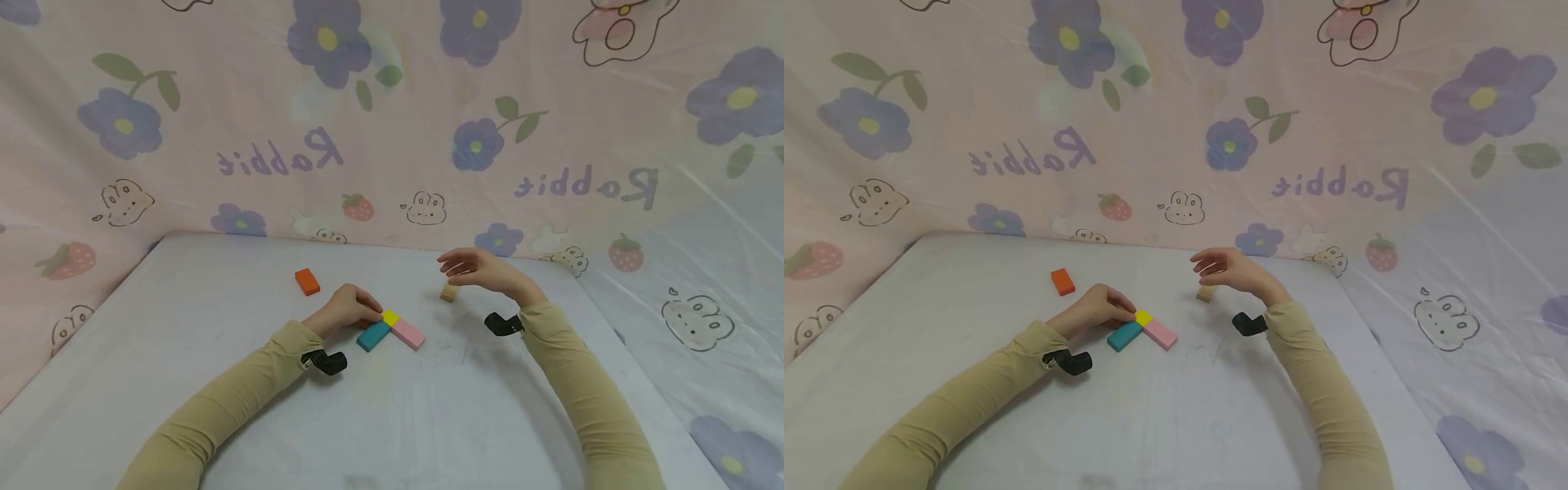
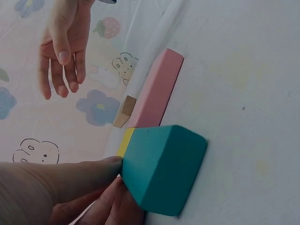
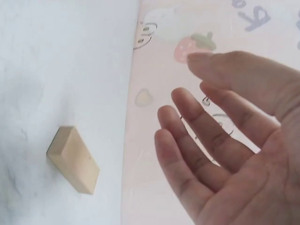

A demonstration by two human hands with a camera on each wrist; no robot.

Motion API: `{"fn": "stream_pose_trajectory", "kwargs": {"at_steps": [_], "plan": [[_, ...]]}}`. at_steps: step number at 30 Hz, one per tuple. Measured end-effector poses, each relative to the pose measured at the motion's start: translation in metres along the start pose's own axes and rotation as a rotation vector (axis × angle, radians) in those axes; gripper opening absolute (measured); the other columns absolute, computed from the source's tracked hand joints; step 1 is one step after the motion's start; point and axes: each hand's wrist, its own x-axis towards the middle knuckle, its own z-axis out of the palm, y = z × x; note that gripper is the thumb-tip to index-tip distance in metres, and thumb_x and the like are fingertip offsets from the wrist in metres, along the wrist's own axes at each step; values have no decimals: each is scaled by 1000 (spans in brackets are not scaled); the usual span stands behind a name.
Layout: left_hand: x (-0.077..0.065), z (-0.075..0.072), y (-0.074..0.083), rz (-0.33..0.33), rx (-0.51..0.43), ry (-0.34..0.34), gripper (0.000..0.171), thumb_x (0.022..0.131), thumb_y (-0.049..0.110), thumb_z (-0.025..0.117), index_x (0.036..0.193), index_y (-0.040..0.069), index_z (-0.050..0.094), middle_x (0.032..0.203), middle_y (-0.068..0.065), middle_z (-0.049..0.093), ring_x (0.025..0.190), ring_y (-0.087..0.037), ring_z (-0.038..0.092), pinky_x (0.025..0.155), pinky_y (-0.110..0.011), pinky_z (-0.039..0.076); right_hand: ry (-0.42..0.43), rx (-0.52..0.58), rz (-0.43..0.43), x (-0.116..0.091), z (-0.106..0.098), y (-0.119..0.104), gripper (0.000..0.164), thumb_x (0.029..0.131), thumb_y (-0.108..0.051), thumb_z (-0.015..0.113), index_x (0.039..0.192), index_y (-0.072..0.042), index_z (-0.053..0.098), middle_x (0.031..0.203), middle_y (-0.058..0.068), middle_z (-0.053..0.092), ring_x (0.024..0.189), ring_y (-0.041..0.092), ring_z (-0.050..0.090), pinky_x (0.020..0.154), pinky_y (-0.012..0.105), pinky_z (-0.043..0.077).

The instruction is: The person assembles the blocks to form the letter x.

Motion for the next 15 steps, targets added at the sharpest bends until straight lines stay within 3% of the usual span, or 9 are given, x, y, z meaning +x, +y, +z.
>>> {"fn": "stream_pose_trajectory", "kwargs": {"at_steps": [7,15], "plan": [[-2,-1,2,6,-7,-12,13,81,7,76,93,5,74,93,-7,68,73,-16,63,67,-25,55,-5,-3,-15,6,-10,19,46,88,2,65,132,1,51,123,22,57,116,38,53,94,42,46],[0,-1,1,4,-11,-11,14,79,10,78,92,6,74,93,-6,67,73,-17,63,68,-27,55,-50,-57,-53,12,-11,39,45,87,8,63,130,1,53,128,27,53,124,46,42,104,55,32]]}}
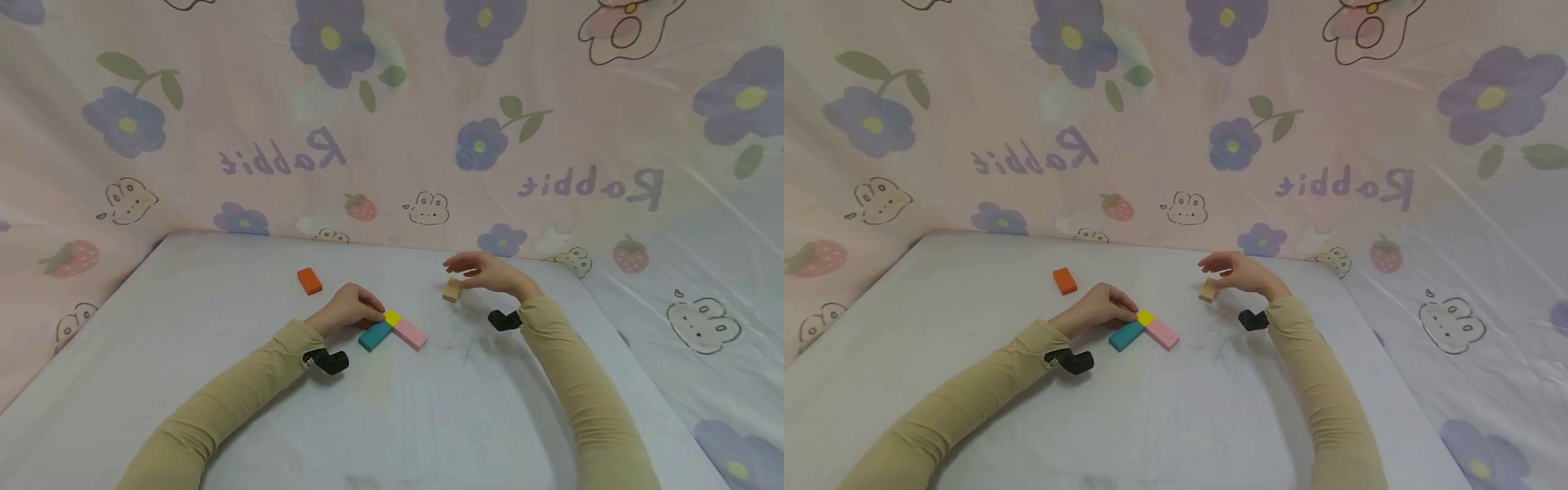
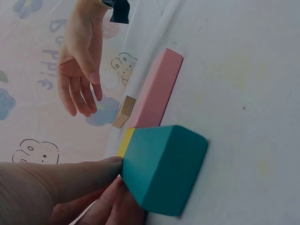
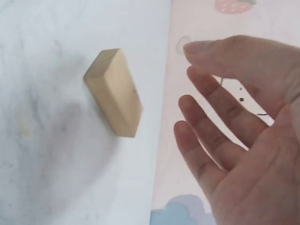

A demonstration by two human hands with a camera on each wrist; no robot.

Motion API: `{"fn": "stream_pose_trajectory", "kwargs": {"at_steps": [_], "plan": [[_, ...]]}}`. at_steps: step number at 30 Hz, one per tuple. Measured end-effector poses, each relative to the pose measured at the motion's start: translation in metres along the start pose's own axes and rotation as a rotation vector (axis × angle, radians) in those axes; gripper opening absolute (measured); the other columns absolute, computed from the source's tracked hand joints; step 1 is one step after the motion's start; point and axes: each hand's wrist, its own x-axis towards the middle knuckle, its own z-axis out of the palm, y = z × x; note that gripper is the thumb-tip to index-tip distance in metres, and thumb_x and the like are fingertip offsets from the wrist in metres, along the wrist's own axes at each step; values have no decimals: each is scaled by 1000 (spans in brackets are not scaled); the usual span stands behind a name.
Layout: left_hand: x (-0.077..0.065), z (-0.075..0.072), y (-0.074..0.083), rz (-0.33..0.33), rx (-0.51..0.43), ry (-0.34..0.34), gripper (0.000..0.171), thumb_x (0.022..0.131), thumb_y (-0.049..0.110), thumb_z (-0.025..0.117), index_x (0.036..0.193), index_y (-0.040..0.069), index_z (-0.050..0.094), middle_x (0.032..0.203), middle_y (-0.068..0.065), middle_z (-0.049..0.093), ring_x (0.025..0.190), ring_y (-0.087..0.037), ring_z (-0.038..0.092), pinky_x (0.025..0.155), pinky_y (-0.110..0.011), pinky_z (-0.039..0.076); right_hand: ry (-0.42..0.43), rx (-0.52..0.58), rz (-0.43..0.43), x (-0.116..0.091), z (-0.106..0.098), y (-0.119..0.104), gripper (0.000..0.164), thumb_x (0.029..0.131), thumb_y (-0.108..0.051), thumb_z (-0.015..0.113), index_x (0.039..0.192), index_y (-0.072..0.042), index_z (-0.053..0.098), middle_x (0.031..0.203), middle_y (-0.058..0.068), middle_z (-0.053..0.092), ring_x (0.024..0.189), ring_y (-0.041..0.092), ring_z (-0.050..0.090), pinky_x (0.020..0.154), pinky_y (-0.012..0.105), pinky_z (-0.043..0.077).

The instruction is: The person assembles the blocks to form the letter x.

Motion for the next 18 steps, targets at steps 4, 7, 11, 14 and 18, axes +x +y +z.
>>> {"fn": "stream_pose_trajectory", "kwargs": {"at_steps": [4,7,11,14,18], "plan": [[-1,0,1,-1,0,-2,15,79,10,78,92,5,74,93,-6,67,73,-17,63,68,-27,55,-14,-37,-19,2,3,8,42,87,6,64,128,2,54,129,29,51,125,40,44,105,57,28],[-1,1,1,-6,4,-3,14,80,9,78,93,5,74,93,-7,68,74,-17,63,68,-27,55,-18,-73,-28,3,4,13,42,87,6,64,127,4,55,129,28,52,125,36,46,106,57,28],[-3,0,3,-11,8,6,14,80,10,78,92,6,74,94,-6,67,74,-18,63,68,-27,55,-25,-113,-35,5,6,16,42,86,8,62,128,7,53,127,27,54,124,37,46,104,59,28],[-3,1,4,-8,13,9,13,80,10,77,92,5,74,94,-6,67,74,-18,62,68,-26,55,-30,-125,-34,6,6,18,43,86,10,61,128,8,53,127,28,54,123,38,46,104,60,29],[-3,0,3,-4,13,3,14,81,10,77,93,5,74,93,-7,67,74,-17,62,68,-26,55,-38,-151,-27,8,7,20,43,85,11,59,128,8,53,126,27,55,123,39,46,103,60,29]]}}
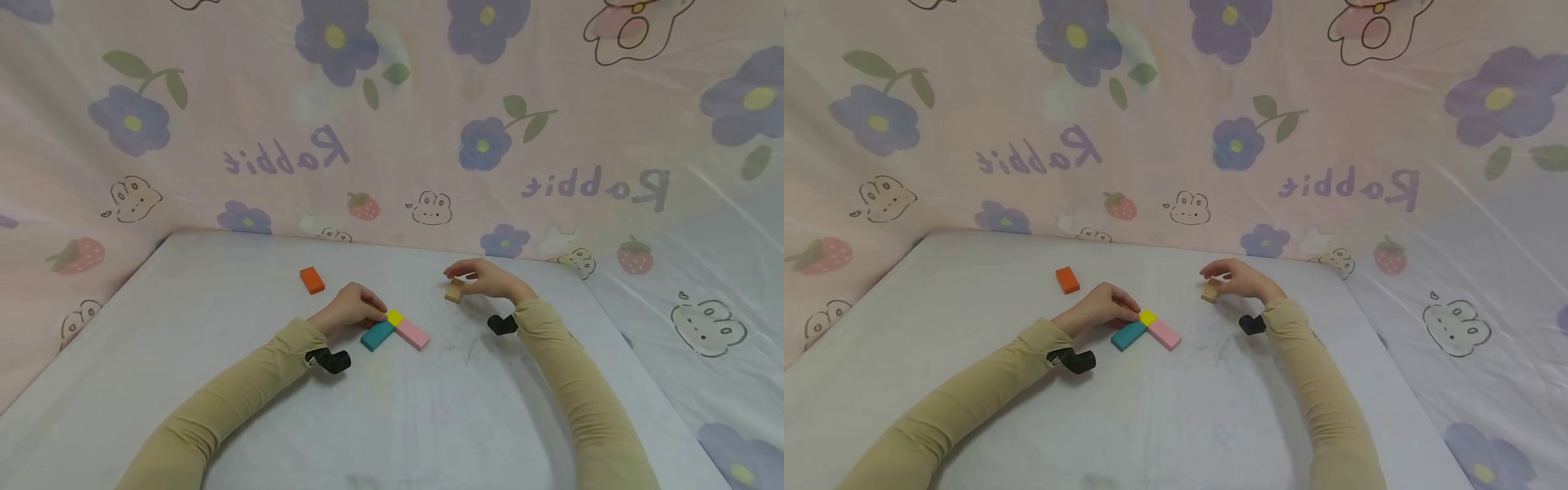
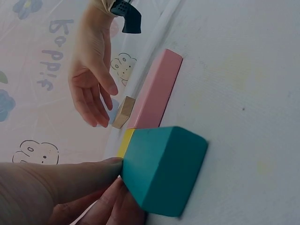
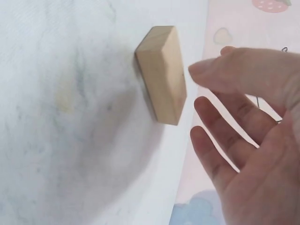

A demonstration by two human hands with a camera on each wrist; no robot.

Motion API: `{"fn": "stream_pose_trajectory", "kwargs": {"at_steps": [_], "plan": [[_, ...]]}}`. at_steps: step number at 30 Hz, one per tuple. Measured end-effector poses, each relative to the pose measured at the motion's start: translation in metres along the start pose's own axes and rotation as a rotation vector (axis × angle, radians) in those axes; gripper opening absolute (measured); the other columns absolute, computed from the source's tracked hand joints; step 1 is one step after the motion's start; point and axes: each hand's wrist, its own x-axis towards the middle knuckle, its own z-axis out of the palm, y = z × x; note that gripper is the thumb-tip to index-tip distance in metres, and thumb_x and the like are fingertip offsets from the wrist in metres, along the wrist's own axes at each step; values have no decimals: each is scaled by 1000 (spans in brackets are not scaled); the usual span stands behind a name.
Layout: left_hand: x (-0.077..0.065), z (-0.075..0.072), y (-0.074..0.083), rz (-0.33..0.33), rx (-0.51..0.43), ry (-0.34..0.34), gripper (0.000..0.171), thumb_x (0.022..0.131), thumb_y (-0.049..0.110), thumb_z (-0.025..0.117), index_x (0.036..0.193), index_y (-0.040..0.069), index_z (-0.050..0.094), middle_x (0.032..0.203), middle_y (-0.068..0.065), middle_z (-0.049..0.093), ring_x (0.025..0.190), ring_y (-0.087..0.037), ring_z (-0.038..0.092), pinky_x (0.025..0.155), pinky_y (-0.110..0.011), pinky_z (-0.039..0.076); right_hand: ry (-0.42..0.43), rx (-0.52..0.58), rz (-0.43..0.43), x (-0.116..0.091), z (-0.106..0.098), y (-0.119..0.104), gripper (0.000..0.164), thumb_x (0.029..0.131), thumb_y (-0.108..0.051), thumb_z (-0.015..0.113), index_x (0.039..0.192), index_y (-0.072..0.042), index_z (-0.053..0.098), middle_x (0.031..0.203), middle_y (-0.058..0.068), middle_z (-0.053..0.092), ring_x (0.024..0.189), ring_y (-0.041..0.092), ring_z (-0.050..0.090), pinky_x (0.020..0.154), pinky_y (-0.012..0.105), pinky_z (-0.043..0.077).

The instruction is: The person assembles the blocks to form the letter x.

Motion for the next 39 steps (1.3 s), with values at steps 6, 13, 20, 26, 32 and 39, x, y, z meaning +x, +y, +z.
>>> {"fn": "stream_pose_trajectory", "kwargs": {"at_steps": [6,13,20,26,32,39], "plan": [[-1,0,-1,0,-8,-2,13,80,9,77,92,5,74,93,-6,68,72,-17,62,68,-27,55,-8,-56,-9,2,4,5,40,85,10,57,125,8,55,125,25,57,122,38,47,102,60,31],[1,0,-1,0,-6,-2,14,80,9,77,93,5,74,93,-6,68,73,-17,62,68,-27,55,8,-72,-2,5,8,11,38,85,12,55,122,7,59,123,22,58,120,36,49,102,56,34],[0,1,-1,-3,5,2,13,81,9,77,93,5,73,93,-6,67,73,-17,62,68,-26,55,10,-23,-19,5,12,12,40,82,19,49,120,11,58,123,26,57,118,42,48,101,60,33],[-1,0,0,-13,1,3,13,81,9,77,92,5,73,92,-6,68,73,-17,62,68,-27,55,11,-40,17,5,15,11,39,81,18,56,119,7,61,122,22,58,118,38,48,102,58,33],[-1,0,0,-13,-4,7,13,81,8,77,93,5,74,92,-6,68,72,-16,62,68,-26,55,12,-40,30,6,16,10,37,83,13,59,118,3,63,123,16,59,118,34,49,103,55,34],[0,0,-1,-11,-17,-2,13,80,8,77,92,5,74,92,-6,68,72,-16,63,67,-27,55,4,-53,32,5,15,11,36,84,11,62,118,1,64,124,17,58,119,35,48,102,56,34]]}}
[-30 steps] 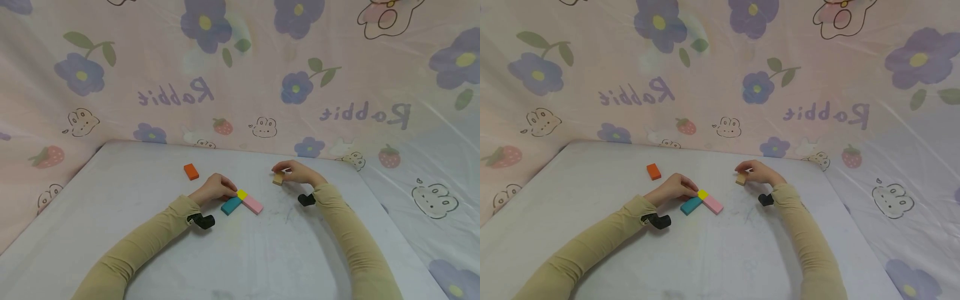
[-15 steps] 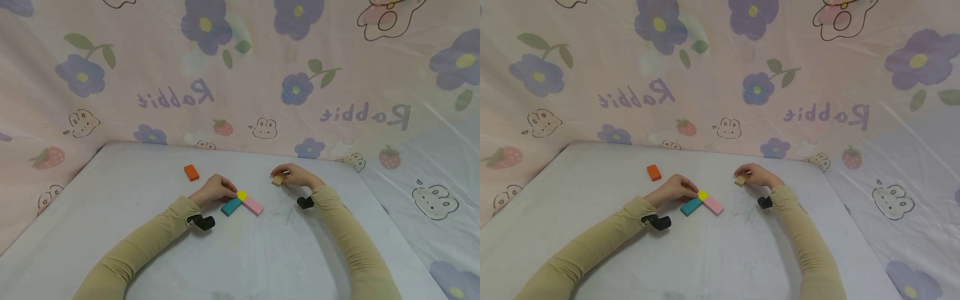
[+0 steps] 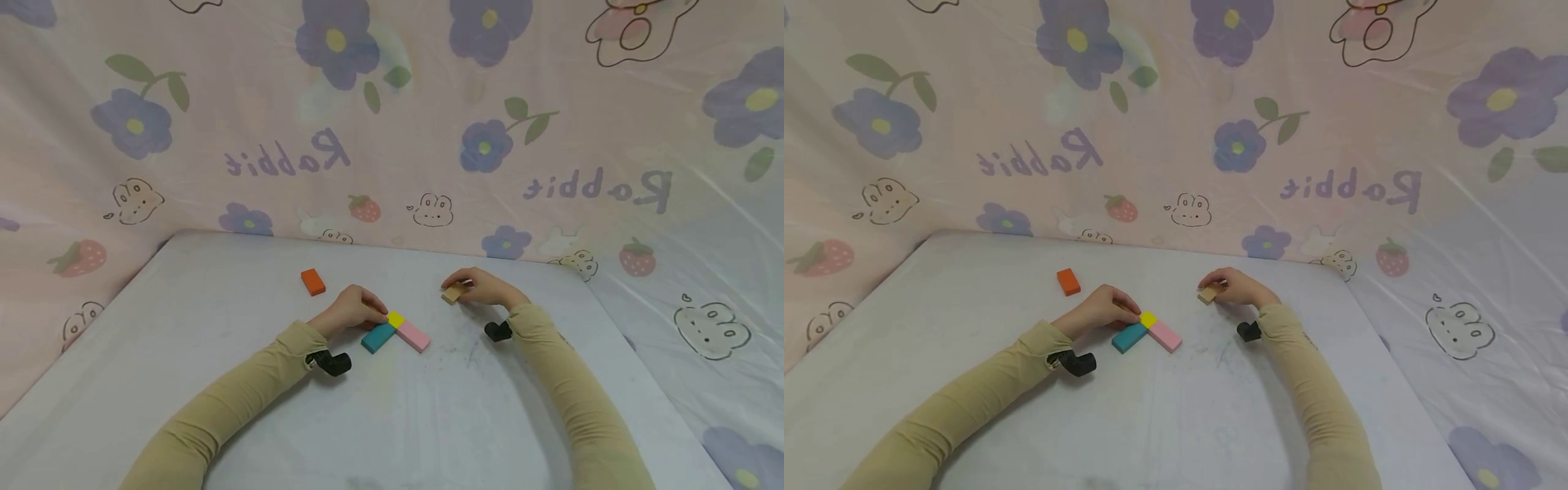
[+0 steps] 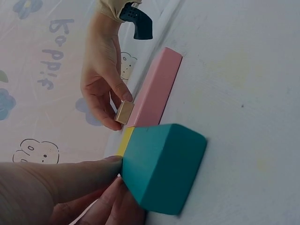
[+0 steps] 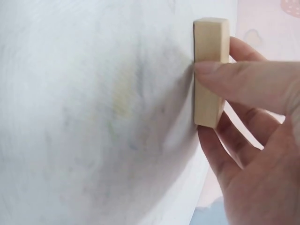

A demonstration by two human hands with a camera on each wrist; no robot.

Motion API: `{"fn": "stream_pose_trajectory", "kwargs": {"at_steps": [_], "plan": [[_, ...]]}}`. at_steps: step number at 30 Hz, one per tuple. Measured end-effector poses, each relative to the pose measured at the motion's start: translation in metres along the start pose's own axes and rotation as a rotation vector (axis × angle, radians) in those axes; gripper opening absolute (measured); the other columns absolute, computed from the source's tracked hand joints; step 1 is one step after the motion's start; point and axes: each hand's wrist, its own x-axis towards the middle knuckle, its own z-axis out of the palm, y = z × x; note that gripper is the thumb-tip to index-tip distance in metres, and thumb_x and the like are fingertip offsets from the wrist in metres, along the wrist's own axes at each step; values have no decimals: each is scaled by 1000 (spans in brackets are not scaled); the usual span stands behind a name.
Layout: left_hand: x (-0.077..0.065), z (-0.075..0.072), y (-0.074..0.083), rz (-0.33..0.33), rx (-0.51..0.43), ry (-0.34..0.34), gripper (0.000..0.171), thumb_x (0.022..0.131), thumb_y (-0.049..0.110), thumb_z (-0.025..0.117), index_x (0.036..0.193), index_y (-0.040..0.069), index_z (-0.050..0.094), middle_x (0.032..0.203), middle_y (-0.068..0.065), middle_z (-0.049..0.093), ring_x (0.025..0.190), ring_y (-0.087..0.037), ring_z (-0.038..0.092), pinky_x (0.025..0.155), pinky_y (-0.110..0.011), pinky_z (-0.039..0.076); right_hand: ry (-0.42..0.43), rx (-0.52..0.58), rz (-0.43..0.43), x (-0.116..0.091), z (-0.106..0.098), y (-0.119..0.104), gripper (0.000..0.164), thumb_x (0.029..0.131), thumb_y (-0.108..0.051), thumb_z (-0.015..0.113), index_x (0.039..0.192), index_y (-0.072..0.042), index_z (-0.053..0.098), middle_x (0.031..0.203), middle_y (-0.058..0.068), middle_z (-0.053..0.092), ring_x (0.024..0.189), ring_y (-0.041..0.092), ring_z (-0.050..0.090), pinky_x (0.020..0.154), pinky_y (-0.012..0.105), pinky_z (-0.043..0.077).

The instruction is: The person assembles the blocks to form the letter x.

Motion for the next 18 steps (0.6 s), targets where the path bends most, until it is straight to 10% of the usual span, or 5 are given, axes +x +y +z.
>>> {"fn": "stream_pose_trajectory", "kwargs": {"at_steps": [18], "plan": [[1,0,1,-5,14,6,13,79,10,78,91,6,74,93,-6,68,72,-16,62,66,-26,55,-15,-23,-33,6,-3,-10,34,83,0,72,117,-5,66,121,11,60,115,29,51,101,50,38]]}}
